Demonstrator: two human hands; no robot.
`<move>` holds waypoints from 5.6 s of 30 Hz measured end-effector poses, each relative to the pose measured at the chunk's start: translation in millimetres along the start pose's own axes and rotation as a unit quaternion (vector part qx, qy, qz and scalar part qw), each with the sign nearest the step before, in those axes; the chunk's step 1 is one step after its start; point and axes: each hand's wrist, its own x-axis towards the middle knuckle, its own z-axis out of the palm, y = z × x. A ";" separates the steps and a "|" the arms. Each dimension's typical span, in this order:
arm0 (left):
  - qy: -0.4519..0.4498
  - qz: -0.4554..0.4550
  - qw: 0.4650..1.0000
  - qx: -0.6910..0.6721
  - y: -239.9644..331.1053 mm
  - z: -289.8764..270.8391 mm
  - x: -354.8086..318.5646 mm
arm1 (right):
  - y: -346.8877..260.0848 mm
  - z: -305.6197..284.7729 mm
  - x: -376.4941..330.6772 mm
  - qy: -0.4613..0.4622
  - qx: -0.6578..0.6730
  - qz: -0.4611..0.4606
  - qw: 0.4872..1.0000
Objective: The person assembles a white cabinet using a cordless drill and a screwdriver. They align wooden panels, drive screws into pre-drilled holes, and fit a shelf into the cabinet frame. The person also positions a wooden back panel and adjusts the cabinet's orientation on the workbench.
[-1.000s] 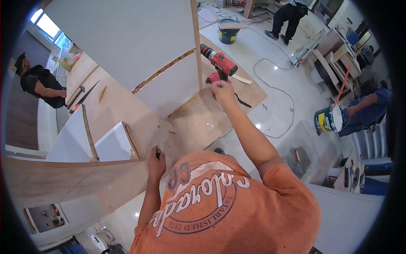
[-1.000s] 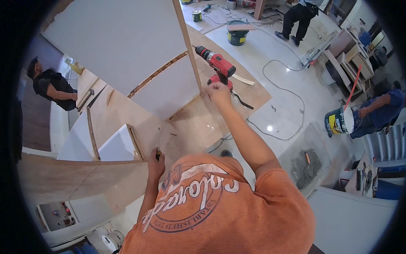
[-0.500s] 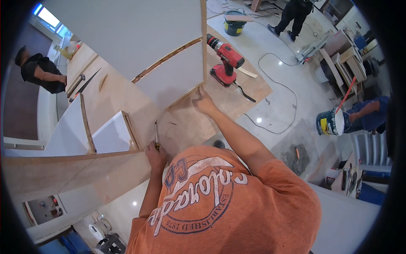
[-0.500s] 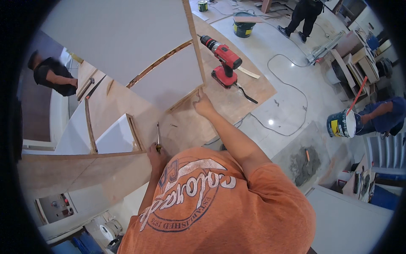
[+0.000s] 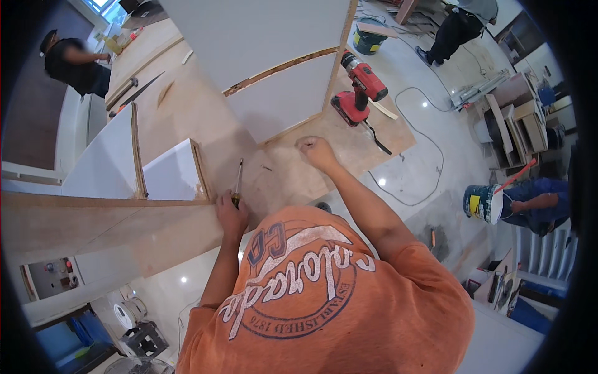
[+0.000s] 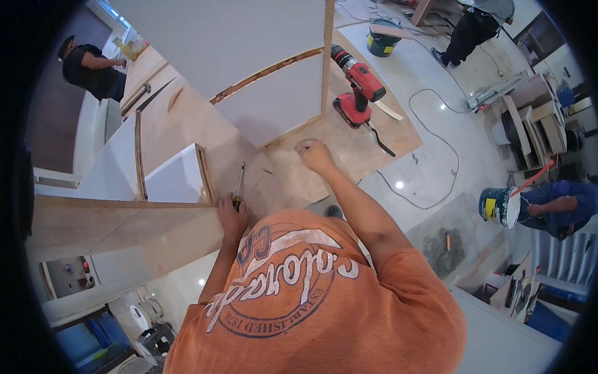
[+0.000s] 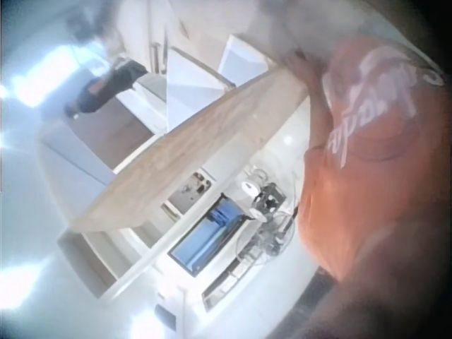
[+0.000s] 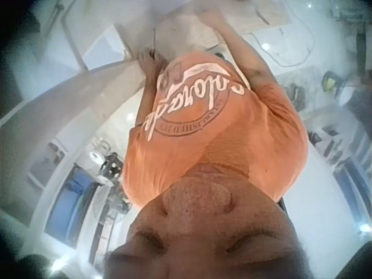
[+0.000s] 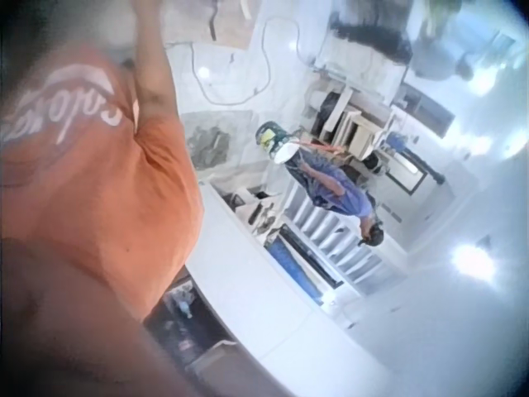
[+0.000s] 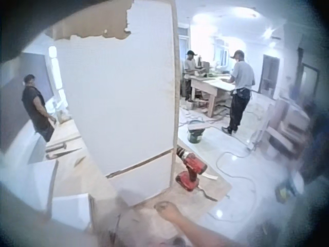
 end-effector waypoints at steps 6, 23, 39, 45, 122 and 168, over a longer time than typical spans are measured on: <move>-0.002 0.033 0.999 0.014 2.2 -2.1 7.6 | -12.8 15.3 -14.4 0.041 -0.135 -0.059 0.988; -0.024 -0.007 0.999 -0.029 -2.5 -32.0 -3.1 | -34.4 45.9 -0.8 0.021 -0.482 -0.127 0.867; -0.022 0.053 0.998 -0.032 5.8 -28.7 12.6 | -7.1 -22.4 30.4 0.131 -0.513 -0.083 0.844; -0.029 0.038 0.998 -0.040 3.3 -31.0 9.1 | -20.8 -32.0 14.4 0.071 -0.539 -0.033 0.839; -0.129 -0.075 0.959 -0.242 118.5 33.2 65.5 | 72.3 -137.2 -132.6 0.087 -0.199 -0.062 0.974; -0.145 0.175 0.964 -0.140 -57.3 -23.2 26.2 | 27.5 -15.0 -79.5 -0.029 -0.433 0.164 0.886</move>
